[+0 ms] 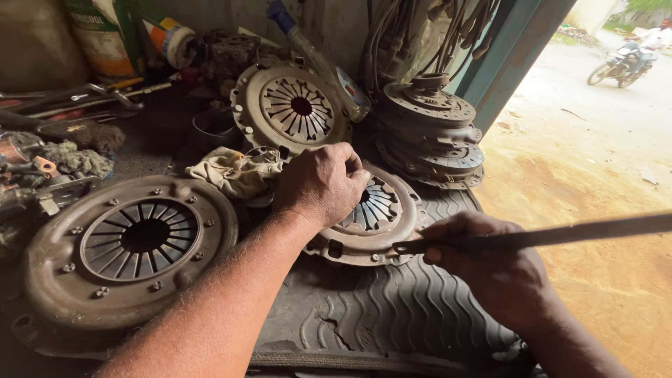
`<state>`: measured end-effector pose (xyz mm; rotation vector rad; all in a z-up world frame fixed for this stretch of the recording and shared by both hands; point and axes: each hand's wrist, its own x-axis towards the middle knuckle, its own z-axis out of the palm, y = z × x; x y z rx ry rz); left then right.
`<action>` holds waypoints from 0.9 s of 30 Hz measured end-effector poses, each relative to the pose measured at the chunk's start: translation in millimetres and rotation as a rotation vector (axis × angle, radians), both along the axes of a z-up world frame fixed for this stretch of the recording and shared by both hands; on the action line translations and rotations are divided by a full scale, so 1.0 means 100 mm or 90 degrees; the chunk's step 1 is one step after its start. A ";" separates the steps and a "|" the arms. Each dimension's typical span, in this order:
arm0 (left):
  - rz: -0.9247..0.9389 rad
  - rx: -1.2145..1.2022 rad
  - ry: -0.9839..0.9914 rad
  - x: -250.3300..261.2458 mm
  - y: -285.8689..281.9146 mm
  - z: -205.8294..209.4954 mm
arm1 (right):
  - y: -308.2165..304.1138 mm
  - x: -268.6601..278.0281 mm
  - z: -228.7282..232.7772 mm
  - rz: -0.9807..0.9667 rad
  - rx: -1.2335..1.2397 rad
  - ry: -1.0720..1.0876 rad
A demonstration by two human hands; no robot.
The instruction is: The person wipes down automotive clutch components with a cloth and then uses a long metal pry bar to press against parts of the pressure plate.
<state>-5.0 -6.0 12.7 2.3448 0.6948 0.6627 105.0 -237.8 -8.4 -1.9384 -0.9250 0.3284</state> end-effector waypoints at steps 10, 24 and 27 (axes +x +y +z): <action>-0.001 0.032 -0.064 0.00 0.02 -0.06 | 0.12 -0.22 0.00 0.167 0.082 -0.170; -0.007 0.026 -0.100 -0.02 0.04 -0.07 | 0.12 -0.19 0.06 0.138 0.055 -0.279; -0.009 0.016 -0.071 -0.03 0.04 -0.10 | 0.08 -0.17 0.00 0.102 0.067 -0.203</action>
